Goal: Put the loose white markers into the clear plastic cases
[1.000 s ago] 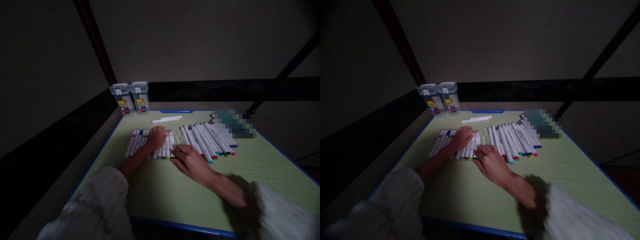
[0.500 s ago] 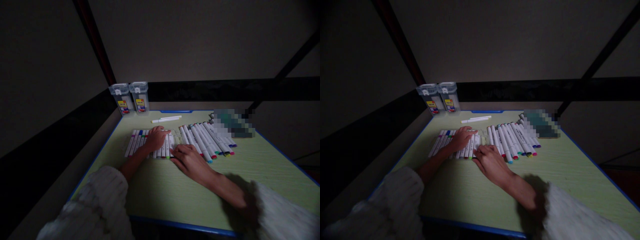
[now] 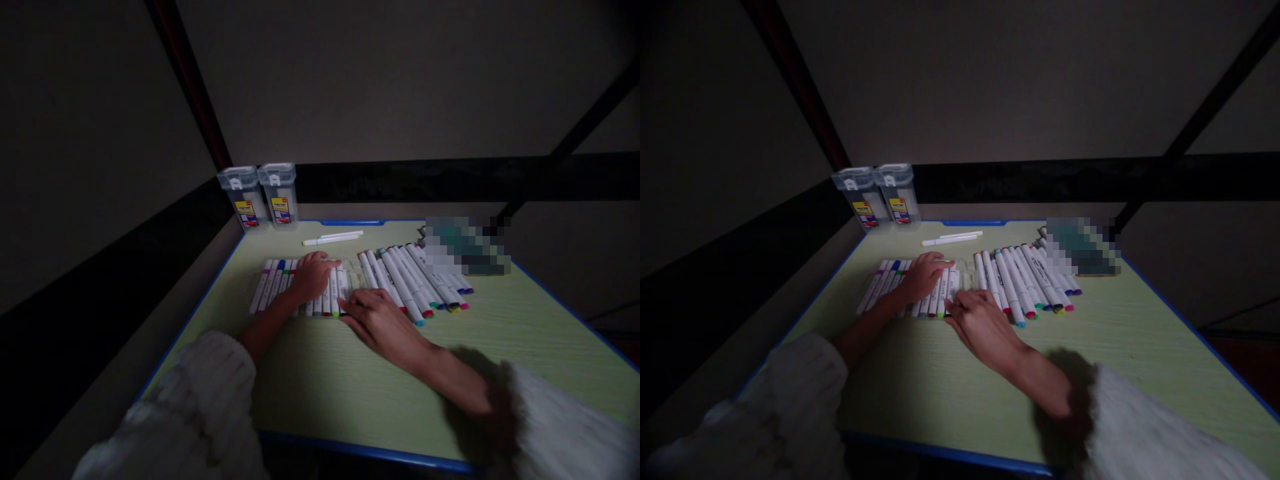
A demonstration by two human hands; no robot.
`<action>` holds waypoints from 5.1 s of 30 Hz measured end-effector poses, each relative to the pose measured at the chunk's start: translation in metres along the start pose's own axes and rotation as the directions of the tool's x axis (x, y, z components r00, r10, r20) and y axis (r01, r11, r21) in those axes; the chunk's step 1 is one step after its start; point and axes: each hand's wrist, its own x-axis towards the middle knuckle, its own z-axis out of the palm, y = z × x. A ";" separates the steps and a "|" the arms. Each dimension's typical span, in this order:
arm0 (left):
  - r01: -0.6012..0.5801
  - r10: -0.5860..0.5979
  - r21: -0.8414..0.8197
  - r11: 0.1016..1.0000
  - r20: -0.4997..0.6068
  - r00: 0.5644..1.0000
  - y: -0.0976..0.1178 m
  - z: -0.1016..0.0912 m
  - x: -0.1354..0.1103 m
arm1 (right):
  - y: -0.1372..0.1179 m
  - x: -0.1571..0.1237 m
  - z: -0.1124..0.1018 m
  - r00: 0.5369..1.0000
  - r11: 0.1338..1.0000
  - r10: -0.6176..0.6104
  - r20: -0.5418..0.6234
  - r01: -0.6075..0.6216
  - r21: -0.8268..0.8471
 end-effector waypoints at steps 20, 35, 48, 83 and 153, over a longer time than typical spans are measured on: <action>-0.003 0.003 0.002 1.000 -0.023 1.000 -0.002 0.002 0.001 | 0.003 0.002 0.002 0.998 0.995 -0.057 -0.038 0.060 0.075; -0.006 -0.017 -0.196 0.981 -0.115 0.993 -0.005 -0.002 0.005 | -0.001 -0.004 0.005 0.954 0.989 -0.114 -0.278 0.137 0.063; 0.134 -0.203 -0.249 0.959 -0.273 0.940 -0.033 -0.017 0.052 | -0.003 -0.001 0.003 0.975 0.997 -0.072 -0.211 0.077 0.015; 0.274 -0.280 -0.058 0.960 -0.189 0.941 -0.044 0.002 0.052 | -0.005 -0.002 0.001 0.995 0.995 -0.079 -0.061 0.082 0.050; 0.261 -0.192 -0.941 0.217 0.221 0.956 0.005 -0.024 0.052 | 0.003 -0.010 -0.001 0.967 0.994 -0.006 -0.255 0.032 0.100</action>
